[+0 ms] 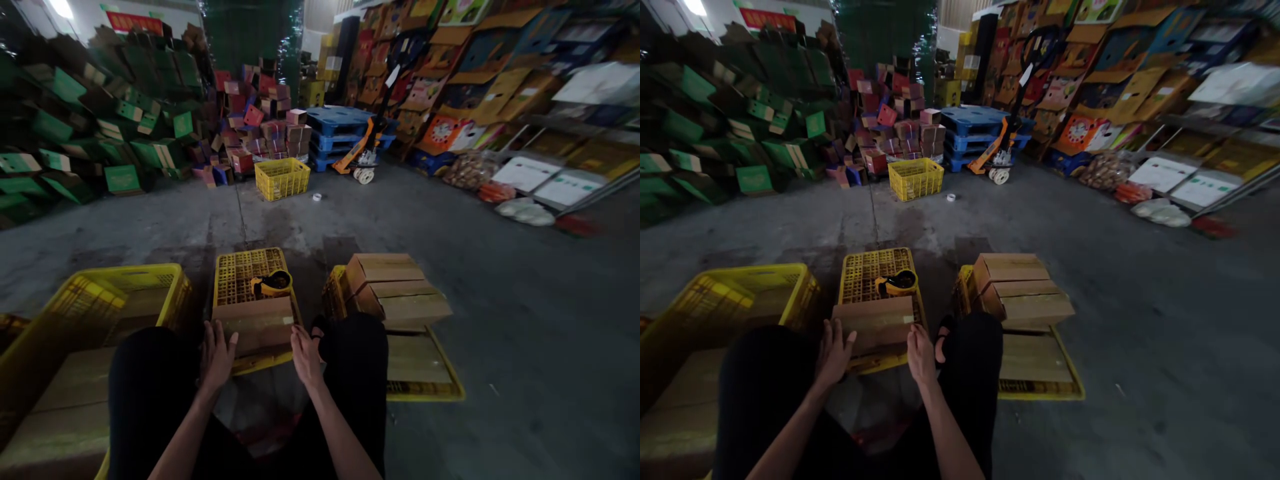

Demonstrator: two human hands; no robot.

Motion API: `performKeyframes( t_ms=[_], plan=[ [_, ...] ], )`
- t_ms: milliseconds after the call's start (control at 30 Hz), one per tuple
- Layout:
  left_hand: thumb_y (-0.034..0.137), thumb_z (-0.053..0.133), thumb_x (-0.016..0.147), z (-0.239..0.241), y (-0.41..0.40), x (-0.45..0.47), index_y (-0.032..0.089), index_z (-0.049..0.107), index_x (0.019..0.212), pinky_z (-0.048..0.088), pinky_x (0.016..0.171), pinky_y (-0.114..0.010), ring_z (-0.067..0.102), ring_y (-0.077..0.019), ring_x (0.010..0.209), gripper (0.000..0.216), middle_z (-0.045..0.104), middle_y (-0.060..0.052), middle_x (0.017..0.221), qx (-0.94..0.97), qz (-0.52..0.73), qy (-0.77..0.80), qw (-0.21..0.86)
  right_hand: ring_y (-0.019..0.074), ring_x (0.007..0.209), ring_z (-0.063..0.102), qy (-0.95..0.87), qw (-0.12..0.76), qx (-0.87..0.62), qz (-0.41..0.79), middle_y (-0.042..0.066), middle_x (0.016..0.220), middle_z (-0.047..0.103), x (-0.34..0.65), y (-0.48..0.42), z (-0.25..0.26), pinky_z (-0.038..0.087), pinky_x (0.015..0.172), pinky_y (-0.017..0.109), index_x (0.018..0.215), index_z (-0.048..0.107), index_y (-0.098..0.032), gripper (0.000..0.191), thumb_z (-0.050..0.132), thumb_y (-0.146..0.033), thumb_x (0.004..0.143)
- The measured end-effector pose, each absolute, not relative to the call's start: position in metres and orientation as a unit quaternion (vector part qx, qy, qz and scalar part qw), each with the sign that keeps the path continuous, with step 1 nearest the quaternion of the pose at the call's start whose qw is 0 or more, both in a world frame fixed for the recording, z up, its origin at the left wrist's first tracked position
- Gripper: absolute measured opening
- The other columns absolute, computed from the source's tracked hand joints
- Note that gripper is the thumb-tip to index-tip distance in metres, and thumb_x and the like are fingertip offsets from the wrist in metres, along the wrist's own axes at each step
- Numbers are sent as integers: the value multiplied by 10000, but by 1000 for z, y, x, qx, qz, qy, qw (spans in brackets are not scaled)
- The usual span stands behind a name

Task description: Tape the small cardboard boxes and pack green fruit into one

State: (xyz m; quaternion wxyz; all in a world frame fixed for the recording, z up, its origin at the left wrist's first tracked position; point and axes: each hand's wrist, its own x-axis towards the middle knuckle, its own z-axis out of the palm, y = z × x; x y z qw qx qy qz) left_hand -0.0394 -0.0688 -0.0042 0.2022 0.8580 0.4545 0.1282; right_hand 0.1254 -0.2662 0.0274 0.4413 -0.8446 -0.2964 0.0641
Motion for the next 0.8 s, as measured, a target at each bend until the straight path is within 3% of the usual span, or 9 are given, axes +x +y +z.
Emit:
performKeyframes(
  t_ms=[167, 333, 433, 633, 800],
  plan=[
    [505, 354, 1023, -4, -66, -38, 49, 294, 1592, 258, 1207, -550, 274, -435, 1506, 731, 87, -239, 1685, 843, 132, 463, 241, 246, 1069, 698, -284, 431, -856, 39, 163, 1163, 729, 125, -264, 27, 551, 968, 364, 1141, 737, -140, 623, 237, -505, 1069],
    [460, 360, 1030, -1, -59, -40, 90, 413, 1547, 172, 1258, -479, 207, -327, 1551, 637, 162, -176, 1689, 807, 182, 458, 326, 355, 1440, 415, -369, 263, -890, -59, 201, 1469, 551, 101, -254, 24, 319, 1179, 591, 1334, 644, -86, 530, 290, -379, 1070],
    [452, 297, 1055, 7, -54, -41, 87, 470, 1510, 152, 1272, -436, 213, -269, 1555, 609, 260, -158, 1666, 767, 212, 454, 401, 371, 1505, 303, -411, 202, -887, -57, 193, 1515, 510, 87, -242, 29, 224, 1202, 653, 1404, 591, -85, 483, 332, -299, 1056],
    [509, 256, 1065, 17, -44, -42, 141, 519, 1484, 202, 1268, -402, 327, -233, 1515, 616, 426, -103, 1596, 667, 251, 485, 508, 309, 1522, 292, -498, 191, -846, -13, 177, 1581, 424, 49, -183, 28, 251, 1236, 560, 1492, 481, -51, 496, 359, -209, 1038],
    [527, 179, 1065, 10, -33, -46, 115, 503, 1493, 233, 1254, -376, 345, -209, 1504, 676, 472, -105, 1563, 639, 244, 486, 544, 275, 1525, 293, -592, 176, -786, 34, 127, 1621, 362, 14, -126, 19, 282, 1237, 498, 1571, 371, -134, 596, 443, -141, 979]
  ],
)
